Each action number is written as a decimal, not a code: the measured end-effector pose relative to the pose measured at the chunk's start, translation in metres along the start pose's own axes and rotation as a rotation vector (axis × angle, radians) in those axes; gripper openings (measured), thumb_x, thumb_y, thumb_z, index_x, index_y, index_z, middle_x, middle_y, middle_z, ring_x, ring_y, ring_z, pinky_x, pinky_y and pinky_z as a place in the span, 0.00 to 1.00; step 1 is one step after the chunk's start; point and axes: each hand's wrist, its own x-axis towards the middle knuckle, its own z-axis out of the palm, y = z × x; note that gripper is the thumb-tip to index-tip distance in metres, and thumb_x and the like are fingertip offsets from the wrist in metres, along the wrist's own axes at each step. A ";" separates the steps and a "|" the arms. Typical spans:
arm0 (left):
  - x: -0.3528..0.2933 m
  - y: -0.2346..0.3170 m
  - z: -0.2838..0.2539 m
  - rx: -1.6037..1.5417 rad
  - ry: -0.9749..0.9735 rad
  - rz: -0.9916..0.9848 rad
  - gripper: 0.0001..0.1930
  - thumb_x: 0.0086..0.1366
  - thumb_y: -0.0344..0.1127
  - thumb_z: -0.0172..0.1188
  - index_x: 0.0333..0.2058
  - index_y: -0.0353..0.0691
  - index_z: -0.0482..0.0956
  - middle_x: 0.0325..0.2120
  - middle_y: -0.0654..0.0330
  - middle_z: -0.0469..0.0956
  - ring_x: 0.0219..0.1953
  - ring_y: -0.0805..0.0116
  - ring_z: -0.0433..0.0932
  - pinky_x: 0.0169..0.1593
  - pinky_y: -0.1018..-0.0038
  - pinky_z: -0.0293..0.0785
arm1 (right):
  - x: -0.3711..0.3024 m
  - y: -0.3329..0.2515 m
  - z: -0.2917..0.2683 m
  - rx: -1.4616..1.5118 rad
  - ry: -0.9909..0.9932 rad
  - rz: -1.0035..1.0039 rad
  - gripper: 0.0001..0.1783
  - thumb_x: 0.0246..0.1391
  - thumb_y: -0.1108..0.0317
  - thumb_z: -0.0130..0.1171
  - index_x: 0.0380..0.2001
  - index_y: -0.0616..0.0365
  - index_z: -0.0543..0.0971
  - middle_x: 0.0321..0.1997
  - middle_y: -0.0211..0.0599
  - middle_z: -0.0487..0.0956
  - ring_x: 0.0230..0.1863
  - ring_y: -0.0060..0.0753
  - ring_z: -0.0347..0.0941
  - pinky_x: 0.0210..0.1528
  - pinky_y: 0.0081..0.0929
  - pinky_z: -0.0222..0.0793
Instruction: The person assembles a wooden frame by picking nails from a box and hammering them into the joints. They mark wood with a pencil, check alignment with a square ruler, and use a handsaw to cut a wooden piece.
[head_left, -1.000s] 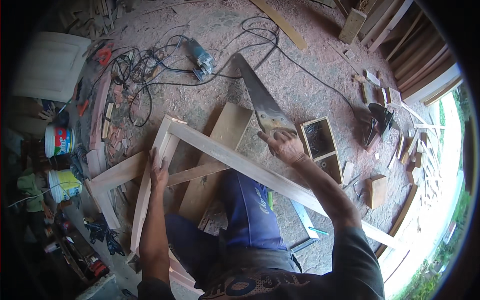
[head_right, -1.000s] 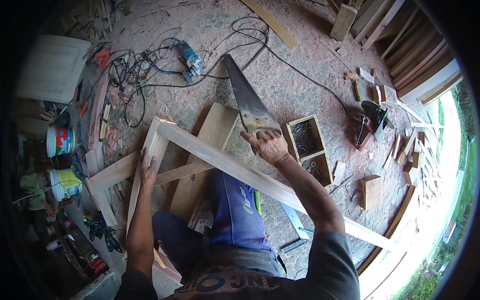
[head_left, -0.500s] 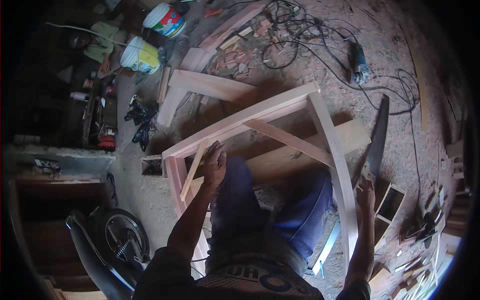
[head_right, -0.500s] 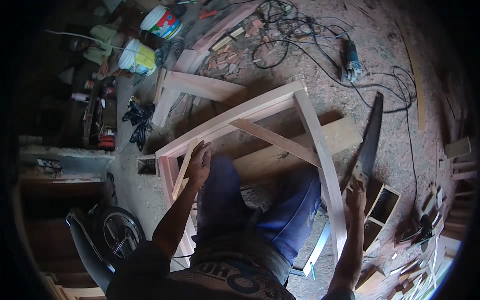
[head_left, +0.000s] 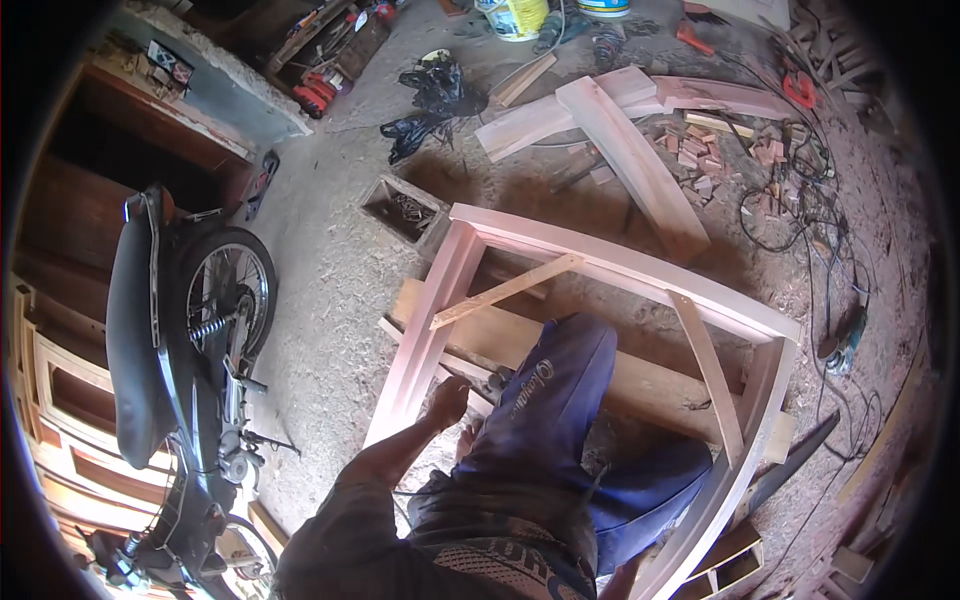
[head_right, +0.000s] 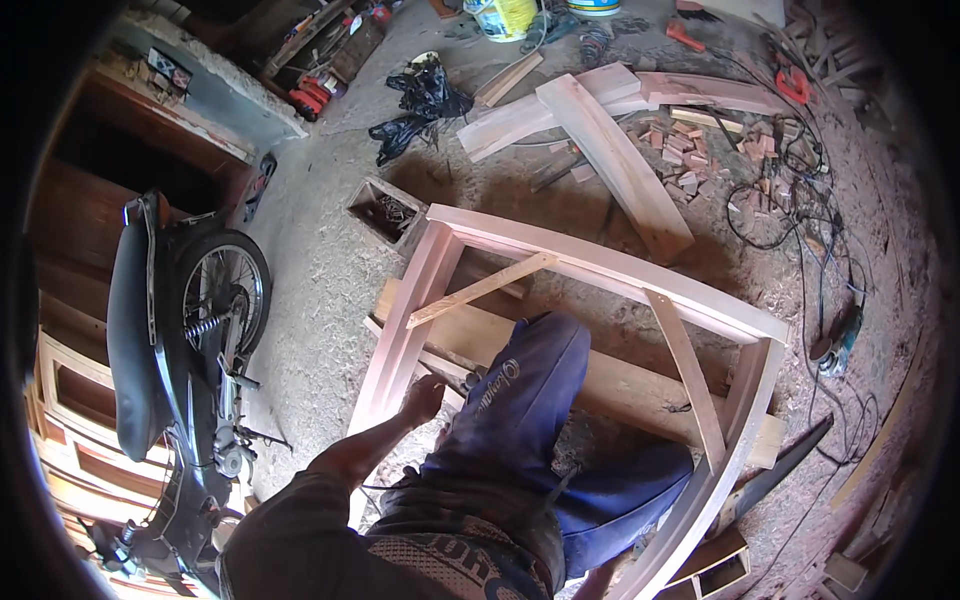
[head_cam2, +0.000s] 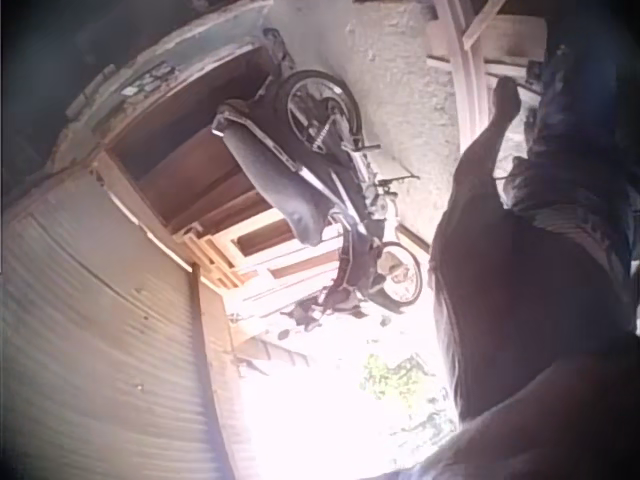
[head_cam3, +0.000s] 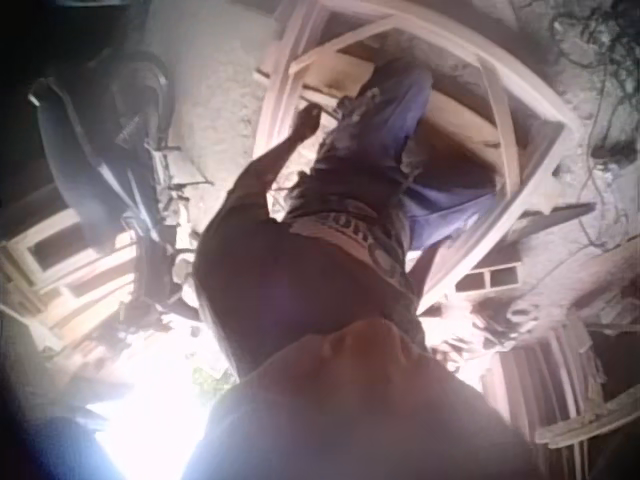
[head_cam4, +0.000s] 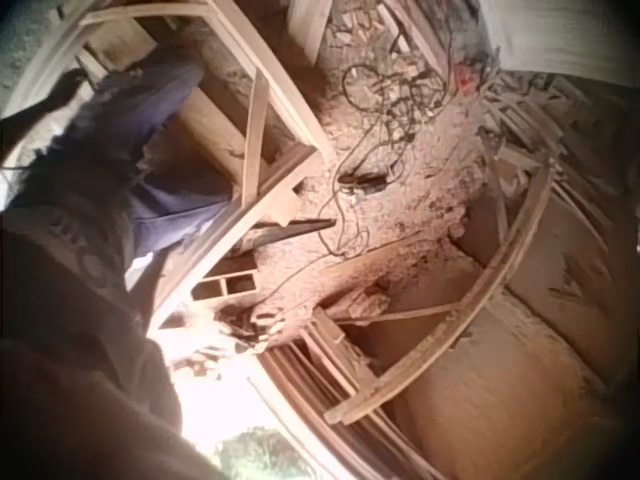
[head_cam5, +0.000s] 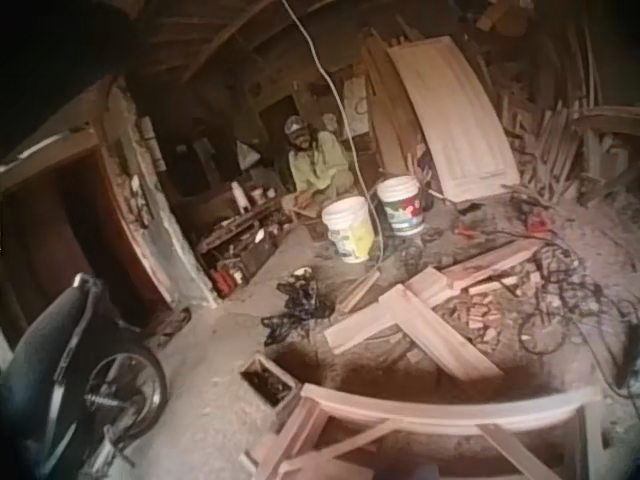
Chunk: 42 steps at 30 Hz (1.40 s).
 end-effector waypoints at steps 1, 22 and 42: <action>0.011 0.010 0.003 -0.032 -0.001 0.023 0.10 0.70 0.36 0.54 0.43 0.39 0.82 0.42 0.48 0.82 0.48 0.47 0.81 0.51 0.57 0.77 | 0.001 -0.013 0.003 -0.005 0.004 0.018 0.13 0.60 0.65 0.55 0.42 0.63 0.80 0.35 0.51 0.83 0.31 0.52 0.79 0.37 0.51 0.74; 0.025 0.049 0.025 0.076 -0.188 0.337 0.22 0.61 0.45 0.61 0.51 0.44 0.76 0.54 0.49 0.71 0.55 0.45 0.72 0.53 0.50 0.71 | -0.013 -0.056 0.050 -0.121 0.060 0.002 0.12 0.58 0.65 0.57 0.40 0.63 0.78 0.35 0.56 0.83 0.32 0.58 0.79 0.38 0.54 0.74; 0.074 0.024 0.036 -0.370 -0.588 0.319 0.25 0.78 0.47 0.39 0.62 0.36 0.69 0.56 0.56 0.76 0.63 0.58 0.70 0.67 0.62 0.66 | -0.092 0.031 0.095 0.216 0.610 0.205 0.13 0.54 0.65 0.60 0.37 0.63 0.75 0.35 0.65 0.81 0.39 0.71 0.78 0.42 0.60 0.73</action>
